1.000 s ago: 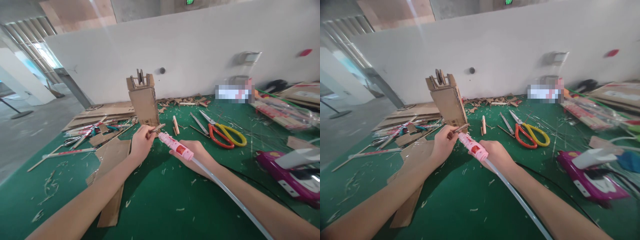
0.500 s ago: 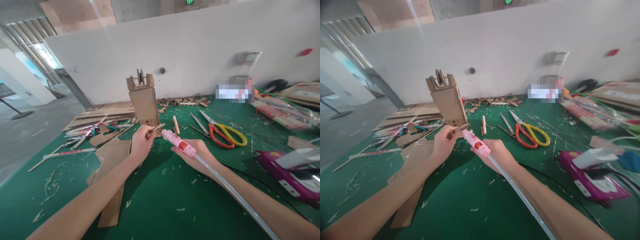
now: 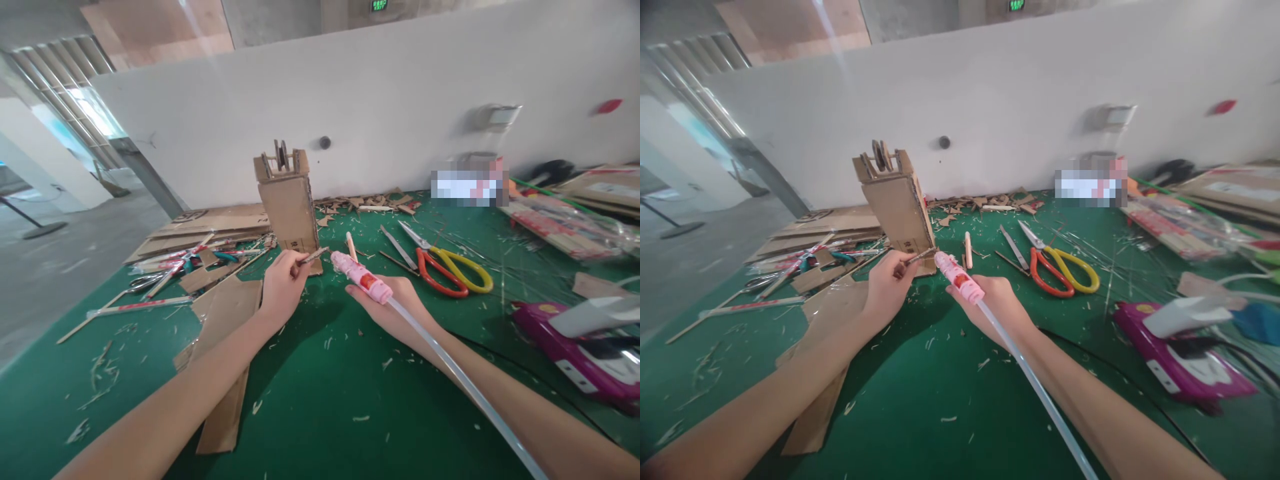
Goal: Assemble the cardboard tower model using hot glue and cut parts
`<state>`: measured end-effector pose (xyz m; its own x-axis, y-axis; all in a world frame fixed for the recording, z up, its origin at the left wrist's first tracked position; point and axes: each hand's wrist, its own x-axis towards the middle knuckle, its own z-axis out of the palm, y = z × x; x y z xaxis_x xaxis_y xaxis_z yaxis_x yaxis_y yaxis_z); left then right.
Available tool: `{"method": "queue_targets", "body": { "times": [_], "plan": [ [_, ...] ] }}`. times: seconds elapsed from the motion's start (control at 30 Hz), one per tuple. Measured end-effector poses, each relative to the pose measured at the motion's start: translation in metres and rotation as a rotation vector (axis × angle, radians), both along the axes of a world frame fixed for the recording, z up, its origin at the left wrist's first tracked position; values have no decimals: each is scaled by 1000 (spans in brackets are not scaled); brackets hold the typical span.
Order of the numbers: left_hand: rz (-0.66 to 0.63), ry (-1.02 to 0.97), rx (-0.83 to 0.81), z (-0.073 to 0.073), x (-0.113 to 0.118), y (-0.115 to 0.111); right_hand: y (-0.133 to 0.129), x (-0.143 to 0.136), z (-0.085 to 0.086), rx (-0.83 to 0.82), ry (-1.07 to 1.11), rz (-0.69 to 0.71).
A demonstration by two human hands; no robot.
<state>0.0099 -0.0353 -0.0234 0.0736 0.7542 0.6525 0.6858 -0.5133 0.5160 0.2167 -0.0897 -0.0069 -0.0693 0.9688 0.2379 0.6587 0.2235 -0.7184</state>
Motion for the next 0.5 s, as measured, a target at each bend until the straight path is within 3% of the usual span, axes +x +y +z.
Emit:
{"method": "queue_targets", "body": {
  "times": [0.5],
  "plan": [
    [2,3,-10,0,1,2,4,-1,-2,40,42,2]
  ]
}}
